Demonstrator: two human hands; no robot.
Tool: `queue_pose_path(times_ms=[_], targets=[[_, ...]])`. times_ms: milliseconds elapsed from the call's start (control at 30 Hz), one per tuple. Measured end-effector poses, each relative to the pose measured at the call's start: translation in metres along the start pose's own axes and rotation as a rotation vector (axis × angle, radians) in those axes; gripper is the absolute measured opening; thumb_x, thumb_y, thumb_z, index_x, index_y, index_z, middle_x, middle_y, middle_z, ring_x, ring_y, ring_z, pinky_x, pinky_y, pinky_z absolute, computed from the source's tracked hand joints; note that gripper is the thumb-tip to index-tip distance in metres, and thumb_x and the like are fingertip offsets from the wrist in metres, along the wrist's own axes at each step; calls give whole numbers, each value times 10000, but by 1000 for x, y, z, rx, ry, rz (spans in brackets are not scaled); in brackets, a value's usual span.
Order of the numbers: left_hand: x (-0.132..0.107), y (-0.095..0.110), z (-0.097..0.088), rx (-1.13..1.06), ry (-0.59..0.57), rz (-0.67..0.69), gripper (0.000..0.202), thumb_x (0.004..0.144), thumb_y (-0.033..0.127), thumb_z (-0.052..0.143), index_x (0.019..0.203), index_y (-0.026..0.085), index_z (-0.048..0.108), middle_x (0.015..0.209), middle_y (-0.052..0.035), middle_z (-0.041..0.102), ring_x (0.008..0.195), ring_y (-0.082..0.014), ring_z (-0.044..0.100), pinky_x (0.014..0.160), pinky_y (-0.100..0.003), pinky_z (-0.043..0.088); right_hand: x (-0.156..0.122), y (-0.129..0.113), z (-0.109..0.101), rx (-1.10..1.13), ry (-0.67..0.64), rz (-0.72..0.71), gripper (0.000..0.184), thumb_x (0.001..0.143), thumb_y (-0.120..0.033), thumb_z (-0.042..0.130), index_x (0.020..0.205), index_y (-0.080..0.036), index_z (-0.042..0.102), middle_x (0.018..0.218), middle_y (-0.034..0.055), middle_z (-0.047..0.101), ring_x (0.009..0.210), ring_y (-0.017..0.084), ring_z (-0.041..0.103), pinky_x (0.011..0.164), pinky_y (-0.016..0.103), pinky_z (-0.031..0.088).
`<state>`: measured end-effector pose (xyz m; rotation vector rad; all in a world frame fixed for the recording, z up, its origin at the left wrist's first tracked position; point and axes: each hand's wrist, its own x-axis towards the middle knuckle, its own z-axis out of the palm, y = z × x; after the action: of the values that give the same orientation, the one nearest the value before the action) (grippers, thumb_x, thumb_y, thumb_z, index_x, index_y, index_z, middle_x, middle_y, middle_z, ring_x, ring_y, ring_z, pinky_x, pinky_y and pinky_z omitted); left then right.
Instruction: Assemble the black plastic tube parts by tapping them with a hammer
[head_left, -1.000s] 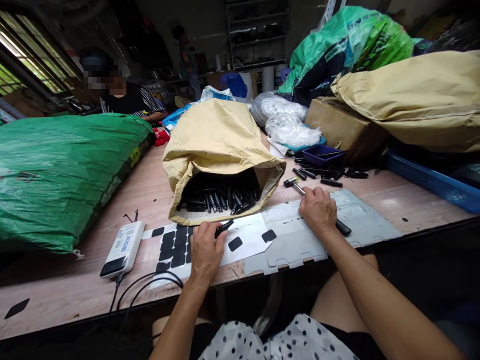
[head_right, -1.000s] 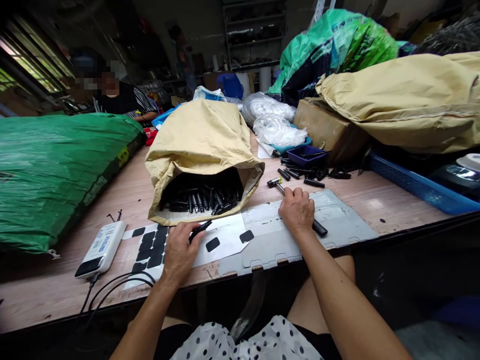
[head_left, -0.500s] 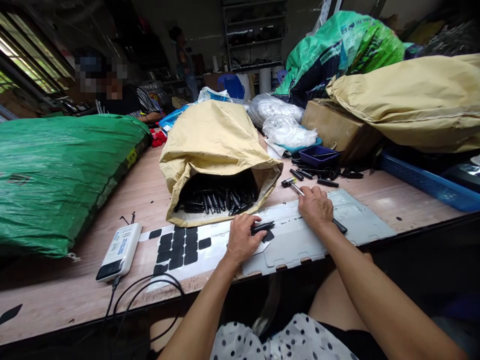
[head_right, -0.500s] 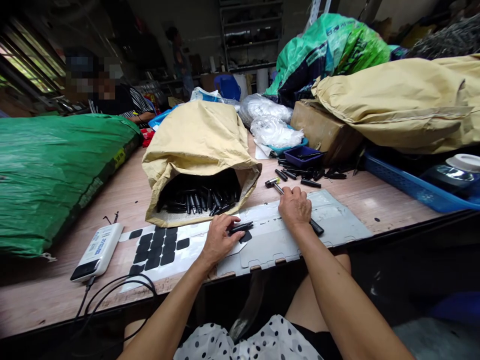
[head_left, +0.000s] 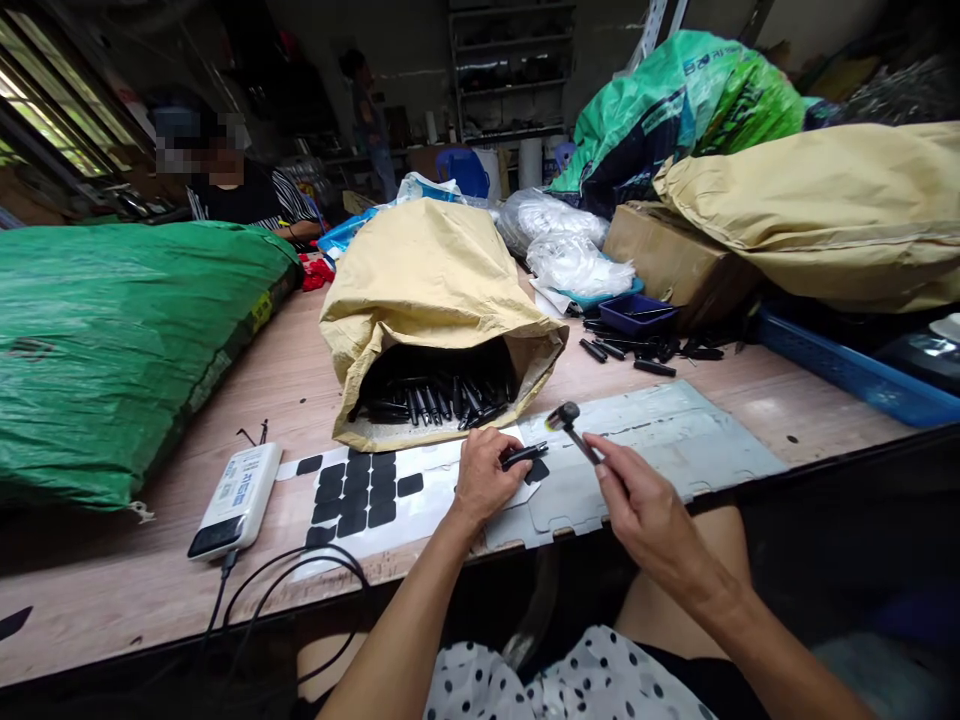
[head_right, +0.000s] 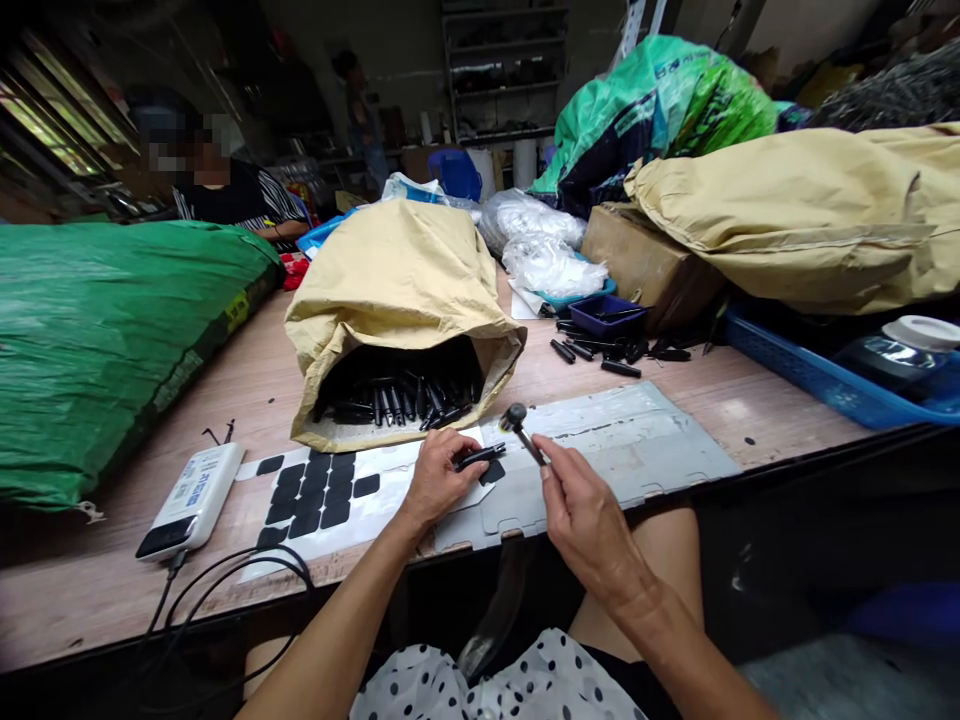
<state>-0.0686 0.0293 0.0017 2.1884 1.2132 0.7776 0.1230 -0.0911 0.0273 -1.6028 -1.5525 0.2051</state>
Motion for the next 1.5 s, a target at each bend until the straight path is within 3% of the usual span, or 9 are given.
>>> queue_pose_path(times_ms=[167,467,667,833,1000,1100,1200,1400,1500], targets=[[0,-2,1,-13,-8,11,142,762,198,817,877,231,739,888,-15,679,945,-228,554,884,-371,405,-17,-2,17,-21,-79,-51,418,1019,-224,422,1415,-232,556,1223,83,697,1143,188,673,1024,344,549],[-2,-1,0,-7,-7,14,107,786,230,799,860,220,722,884,-24,657,930,-230,530,862,-362,404,-20,-21,19,-119,-159,-17,438,1034,-222,386,1446,-260,527,1157,69,683,988,181,703,958,333,571],[-3,-1,-1,-6,9,25,135,735,143,780,826,215,711,853,-20,644,910,-225,524,843,-351,411,-19,-26,24,-149,-213,-28,417,1023,-205,386,1389,-280,572,1111,53,691,975,177,703,905,304,570],[-3,-1,0,-28,21,9,179,727,141,779,872,224,714,888,-13,666,931,-223,534,870,-360,420,3,-5,7,-197,-55,6,395,1014,-261,442,1381,-267,587,1146,64,691,1031,194,683,915,318,536],[-2,1,1,-23,8,-34,156,737,146,766,861,229,720,904,-16,679,961,-233,538,896,-374,430,39,30,-6,-558,3,223,372,987,-279,487,1320,-268,651,1100,64,674,900,200,648,704,313,460],[-2,1,-1,-20,2,-32,142,748,158,761,864,231,722,904,-17,676,964,-234,545,900,-377,434,56,47,-2,-672,-61,292,379,985,-258,480,1319,-268,660,1075,77,653,861,199,608,654,318,381],[-3,1,-1,-15,1,-18,141,758,167,755,879,232,722,914,-19,676,963,-235,547,901,-377,435,67,56,11,-740,-98,262,382,983,-243,480,1320,-260,659,1054,92,640,908,217,572,673,326,336],[0,-5,0,-14,-19,-2,105,836,252,712,938,237,734,916,-26,675,955,-238,546,898,-385,429,75,60,33,-847,-23,157,360,997,-239,443,1291,-217,650,1032,119,616,965,250,506,723,347,297],[-3,3,-8,-71,-28,10,145,913,305,624,980,235,733,964,-42,691,993,-247,559,939,-412,425,74,61,36,-851,-2,148,354,988,-240,459,1293,-211,636,1036,116,603,956,244,496,725,341,286]])
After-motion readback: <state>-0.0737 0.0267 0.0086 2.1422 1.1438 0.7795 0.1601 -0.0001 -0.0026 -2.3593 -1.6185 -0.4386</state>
